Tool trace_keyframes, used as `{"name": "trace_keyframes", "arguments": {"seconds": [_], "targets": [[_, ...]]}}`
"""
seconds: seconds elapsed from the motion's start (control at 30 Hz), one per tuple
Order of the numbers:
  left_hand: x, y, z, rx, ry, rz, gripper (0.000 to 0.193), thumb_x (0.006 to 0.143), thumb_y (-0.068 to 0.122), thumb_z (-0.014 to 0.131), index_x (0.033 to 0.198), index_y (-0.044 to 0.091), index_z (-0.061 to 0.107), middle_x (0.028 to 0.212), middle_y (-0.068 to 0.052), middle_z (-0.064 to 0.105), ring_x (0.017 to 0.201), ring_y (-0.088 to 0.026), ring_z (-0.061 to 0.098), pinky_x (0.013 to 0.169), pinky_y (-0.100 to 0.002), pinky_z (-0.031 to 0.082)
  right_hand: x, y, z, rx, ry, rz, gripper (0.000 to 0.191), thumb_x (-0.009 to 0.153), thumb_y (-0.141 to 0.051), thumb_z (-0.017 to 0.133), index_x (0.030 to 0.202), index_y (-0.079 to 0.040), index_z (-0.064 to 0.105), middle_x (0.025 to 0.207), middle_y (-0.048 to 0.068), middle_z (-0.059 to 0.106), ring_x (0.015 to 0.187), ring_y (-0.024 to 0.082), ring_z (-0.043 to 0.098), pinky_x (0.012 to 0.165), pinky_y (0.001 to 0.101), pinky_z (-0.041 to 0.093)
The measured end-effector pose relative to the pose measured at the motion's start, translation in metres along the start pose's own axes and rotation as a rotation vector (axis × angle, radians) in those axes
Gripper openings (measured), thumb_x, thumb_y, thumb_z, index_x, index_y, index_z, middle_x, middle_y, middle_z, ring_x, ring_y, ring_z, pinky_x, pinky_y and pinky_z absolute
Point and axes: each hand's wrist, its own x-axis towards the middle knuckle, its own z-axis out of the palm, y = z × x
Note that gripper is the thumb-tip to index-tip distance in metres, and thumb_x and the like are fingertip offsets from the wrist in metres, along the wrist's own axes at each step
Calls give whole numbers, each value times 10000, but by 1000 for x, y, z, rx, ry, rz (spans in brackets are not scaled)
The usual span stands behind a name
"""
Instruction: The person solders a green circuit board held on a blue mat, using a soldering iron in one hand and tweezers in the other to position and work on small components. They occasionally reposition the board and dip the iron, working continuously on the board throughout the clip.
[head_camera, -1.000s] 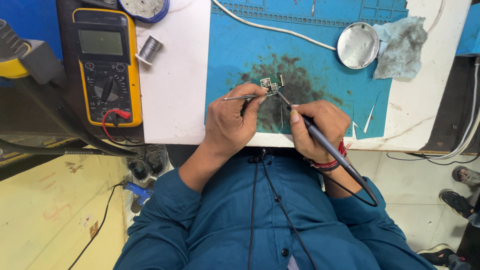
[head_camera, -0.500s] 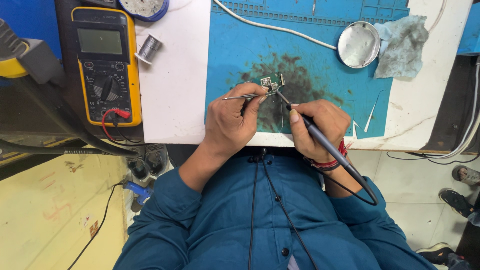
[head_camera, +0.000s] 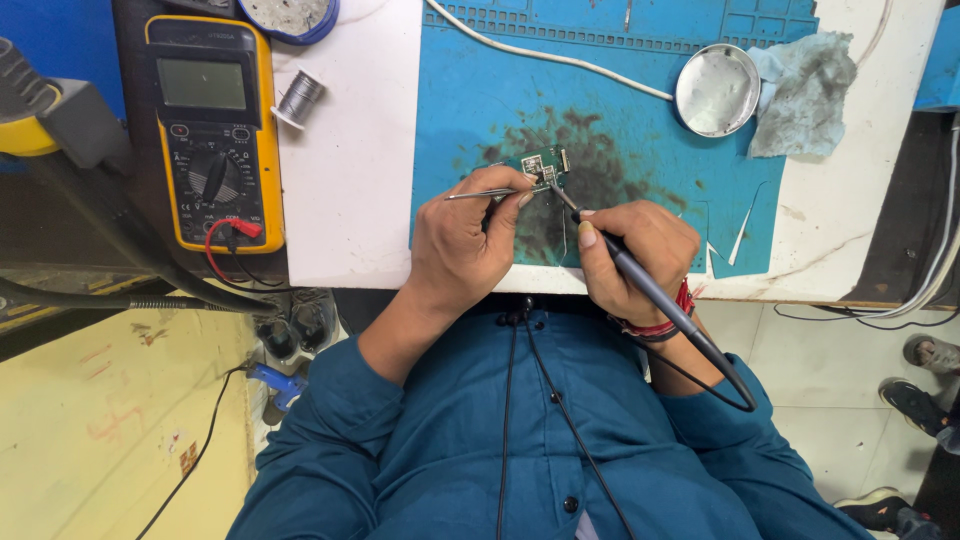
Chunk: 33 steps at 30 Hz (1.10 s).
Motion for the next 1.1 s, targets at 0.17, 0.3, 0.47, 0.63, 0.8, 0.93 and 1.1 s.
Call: {"name": "trace_keyframes", "arguments": {"seconds": [0.17,0.3,0.47,0.63,0.8,0.93,1.1], "targets": [[-1,1,-1,-32,10,-11,119,1000,46,720,1101,67,659,987,-57,746,683,-156,702,614,-281,524,-5,3,1,-4,19,7,59,953,-55,719,956,-17,673,880,127,724,715,267,686,664,355,514],[-2,2,-1,-29,82,24,150,993,40,720,1126,63,653,1049,-61,750,812,-205,729,739,-325,550,-19,14,2,75,97,102,142,1013,-107,703,1074,13,656,919,141,705,736,238,659,640,336,505],[1,-2,-1,57,104,143,180,996,44,717,1149,71,627,1108,-60,739,950,-279,711,1005,-451,519,-28,44,-1,664,382,528,237,1094,-242,636,1170,-18,616,927,116,711,663,153,599,595,323,462],[0,-2,0,40,45,149,176,1009,65,725,1151,80,623,1085,-52,722,898,-250,723,1038,-445,544,-27,64,-13,1077,572,663,354,1117,-381,619,1113,-28,625,775,75,621,553,170,536,528,312,387],[-2,4,0,105,50,121,183,970,72,755,1123,75,655,991,-55,735,791,-250,690,750,-372,521,-24,64,-15,1085,616,701,434,1107,-463,633,1090,-29,618,690,72,592,554,185,525,531,314,369],[-1,9,0,71,41,95,186,977,81,762,1129,69,656,960,-64,737,740,-211,698,651,-325,519,-22,64,-15,1096,615,705,467,1091,-506,628,1086,-39,617,689,66,587,556,179,523,526,307,366],[-2,9,1,-9,26,-5,199,970,55,755,1149,54,667,945,-86,739,739,-166,723,640,-289,547,-19,62,-12,1022,615,720,398,1087,-436,610,1092,-39,632,770,54,619,611,147,557,566,298,414]]}}
